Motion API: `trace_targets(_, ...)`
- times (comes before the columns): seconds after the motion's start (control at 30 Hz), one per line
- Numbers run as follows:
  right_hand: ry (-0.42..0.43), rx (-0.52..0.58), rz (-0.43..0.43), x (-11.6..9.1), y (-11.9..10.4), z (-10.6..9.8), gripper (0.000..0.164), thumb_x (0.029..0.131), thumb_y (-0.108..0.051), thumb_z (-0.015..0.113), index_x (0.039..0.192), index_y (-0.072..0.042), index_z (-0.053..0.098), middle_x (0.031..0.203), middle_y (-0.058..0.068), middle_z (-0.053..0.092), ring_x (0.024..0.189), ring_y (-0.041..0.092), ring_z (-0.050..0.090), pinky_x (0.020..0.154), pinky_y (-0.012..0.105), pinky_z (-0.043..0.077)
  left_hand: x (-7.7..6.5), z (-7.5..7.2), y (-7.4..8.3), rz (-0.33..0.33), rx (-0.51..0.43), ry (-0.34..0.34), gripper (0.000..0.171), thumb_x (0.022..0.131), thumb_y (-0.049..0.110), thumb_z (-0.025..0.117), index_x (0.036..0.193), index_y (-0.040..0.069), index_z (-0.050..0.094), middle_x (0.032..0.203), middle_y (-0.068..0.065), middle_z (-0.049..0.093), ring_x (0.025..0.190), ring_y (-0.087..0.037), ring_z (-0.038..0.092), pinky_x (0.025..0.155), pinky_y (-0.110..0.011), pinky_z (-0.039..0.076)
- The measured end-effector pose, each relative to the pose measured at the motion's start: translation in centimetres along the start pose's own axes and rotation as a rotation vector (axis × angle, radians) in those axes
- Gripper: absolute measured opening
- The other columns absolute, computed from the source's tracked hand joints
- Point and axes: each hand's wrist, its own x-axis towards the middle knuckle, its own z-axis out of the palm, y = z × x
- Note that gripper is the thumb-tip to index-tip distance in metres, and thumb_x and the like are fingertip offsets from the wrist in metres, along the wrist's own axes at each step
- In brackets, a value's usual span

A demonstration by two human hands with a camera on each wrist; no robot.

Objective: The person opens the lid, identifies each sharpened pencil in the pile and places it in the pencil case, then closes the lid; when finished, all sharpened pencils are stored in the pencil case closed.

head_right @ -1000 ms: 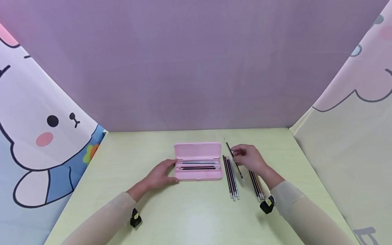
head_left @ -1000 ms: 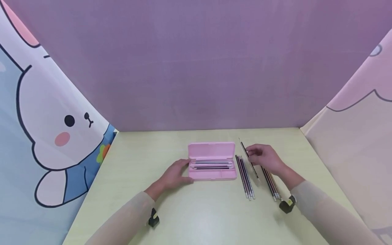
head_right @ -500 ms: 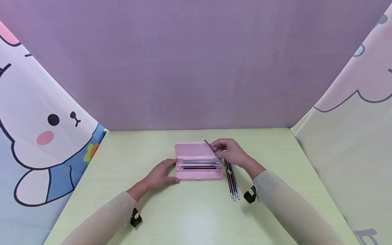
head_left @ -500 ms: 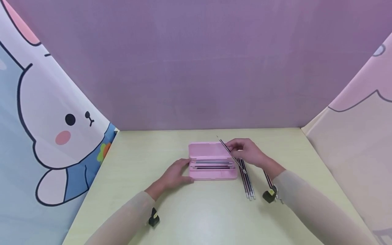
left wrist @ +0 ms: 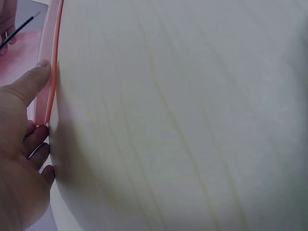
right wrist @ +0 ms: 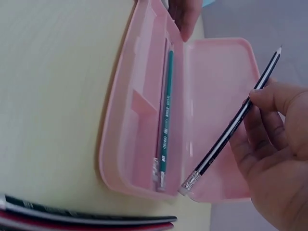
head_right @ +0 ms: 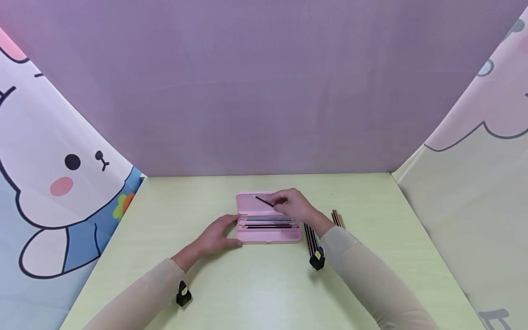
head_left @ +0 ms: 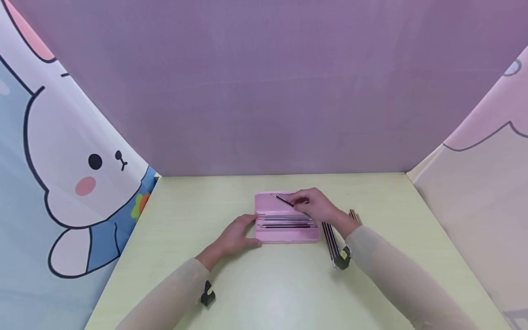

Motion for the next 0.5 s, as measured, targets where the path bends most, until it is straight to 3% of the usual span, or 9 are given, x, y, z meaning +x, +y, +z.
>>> trace_targets(0.13,-0.003,0.027,-0.014,0.0,0.4,0.9,0.028,0.090,0.005,0.069,0.114,-0.007,0.079,0.127,0.014,0.072,0.099,0.018,0.067,0.078,0.024,0.058,0.0,0.1,0.0,-0.003,-0.002,0.001,0.092,0.082,0.044,0.085,0.158,0.015,0.040,0.157,-0.007,0.048,0.146,-0.031,0.044,0.122,-0.052,0.035)
trace_targets(0.37,0.022,0.030,-0.091,0.0,1.7,2.4,0.025,0.086,0.010,0.072,0.107,0.000,0.079,0.107,0.015,0.076,0.092,0.021,0.070,0.079,0.023,0.059,0.1,0.2,-0.2,-0.002,0.010,0.005,0.092,0.082,0.044,0.085,0.158,0.014,0.041,0.157,-0.007,0.048,0.146,-0.031,0.043,0.123,-0.051,0.035)
trace_targets(0.5,0.017,0.047,-0.088,0.1,2.1,3.1,0.025,0.085,0.011,0.072,0.107,0.000,0.078,0.105,0.014,0.075,0.093,0.023,0.070,0.081,0.026,0.061,0.1,0.2,-0.3,0.003,0.009,0.007,0.092,0.082,0.044,0.085,0.158,0.013,0.041,0.157,-0.008,0.048,0.146,-0.031,0.044,0.123,-0.051,0.035)
